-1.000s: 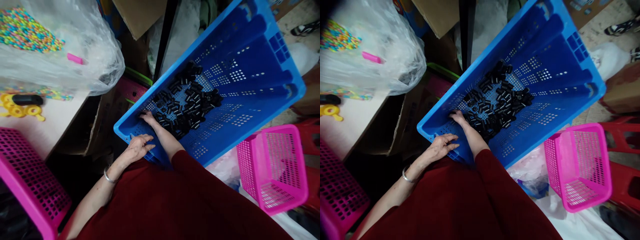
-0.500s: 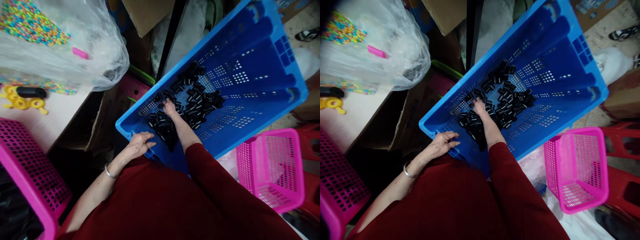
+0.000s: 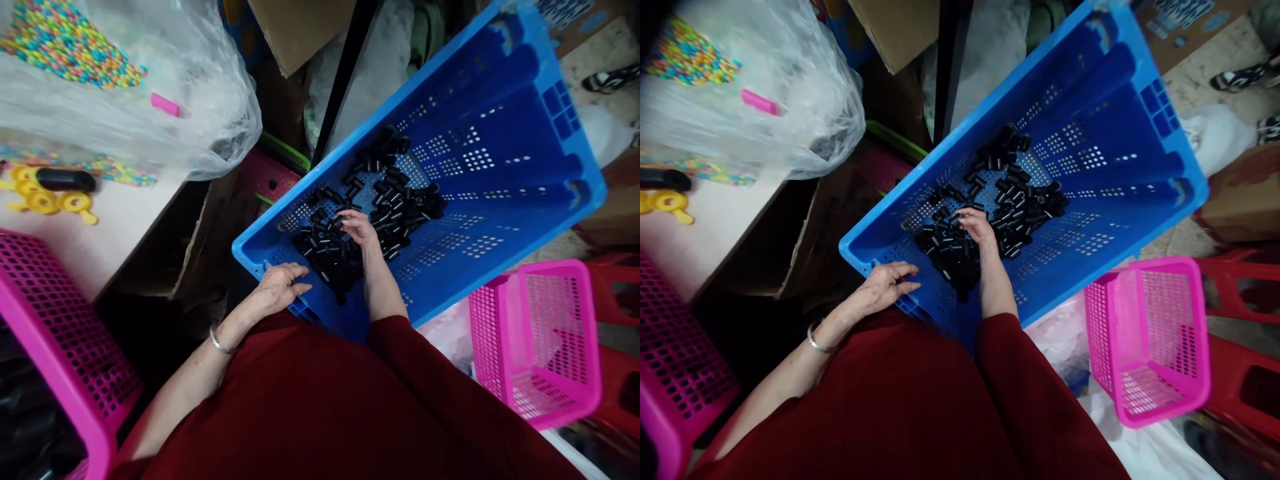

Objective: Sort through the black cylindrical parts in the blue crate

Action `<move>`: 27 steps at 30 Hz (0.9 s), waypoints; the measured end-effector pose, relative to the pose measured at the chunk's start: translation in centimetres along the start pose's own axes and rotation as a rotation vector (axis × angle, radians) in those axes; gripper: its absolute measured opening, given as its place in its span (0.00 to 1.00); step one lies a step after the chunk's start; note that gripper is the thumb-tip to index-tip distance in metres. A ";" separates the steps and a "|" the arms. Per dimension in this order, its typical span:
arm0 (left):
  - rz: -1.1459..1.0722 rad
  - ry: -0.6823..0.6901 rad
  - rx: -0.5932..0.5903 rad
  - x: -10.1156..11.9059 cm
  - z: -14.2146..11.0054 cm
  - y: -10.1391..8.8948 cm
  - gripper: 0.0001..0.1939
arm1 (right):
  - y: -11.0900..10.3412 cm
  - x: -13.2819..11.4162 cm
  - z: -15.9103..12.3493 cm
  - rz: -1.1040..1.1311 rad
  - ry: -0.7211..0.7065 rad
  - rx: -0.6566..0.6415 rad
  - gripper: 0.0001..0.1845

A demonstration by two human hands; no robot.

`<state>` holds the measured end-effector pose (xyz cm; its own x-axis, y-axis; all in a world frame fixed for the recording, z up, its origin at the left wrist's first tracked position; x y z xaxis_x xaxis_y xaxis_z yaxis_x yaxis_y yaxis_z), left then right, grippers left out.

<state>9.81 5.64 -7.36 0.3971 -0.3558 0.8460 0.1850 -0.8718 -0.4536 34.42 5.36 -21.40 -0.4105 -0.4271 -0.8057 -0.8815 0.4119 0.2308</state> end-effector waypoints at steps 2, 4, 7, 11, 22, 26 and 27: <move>-0.003 -0.009 0.000 -0.1 0.0 0.0 0.14 | -1.3 0.5 0.1 -0.186 0.060 0.046 0.14; -0.007 -0.019 0.005 -0.1 0.0 0.0 0.14 | -3.0 0.9 0.4 -0.444 0.108 0.220 0.11; -0.016 -0.029 0.006 -0.2 0.0 0.0 0.13 | -3.9 1.0 1.3 -0.672 0.106 0.446 0.08; -0.023 -0.036 0.004 -0.1 0.0 0.0 0.13 | -0.7 0.6 2.9 -0.941 0.015 0.547 0.13; -0.045 -0.042 0.021 0.2 -0.1 -0.4 0.14 | 6.8 1.8 5.5 -1.348 0.052 0.468 0.20; -0.036 -0.032 0.013 0.0 0.0 -0.2 0.14 | 5.7 -0.4 4.7 -1.274 -0.043 0.665 0.20; -0.029 -0.034 0.012 0.0 0.0 -0.2 0.14 | 5.5 -0.9 4.8 -1.265 -0.057 0.695 0.21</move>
<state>9.74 5.84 -7.29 0.4216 -0.3186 0.8490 0.2077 -0.8774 -0.4324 31.08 11.84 -22.05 0.5693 -0.7696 -0.2891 -0.3433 0.0970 -0.9342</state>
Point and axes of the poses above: each hand's wrist, its own z-axis towards the middle knuckle, its own y-axis out of the palm, x = y × z, the point moved 8 cm from there along z, towards the middle knuckle, and after that the axes turned 9 degrees about y, right-handed, at the moved point
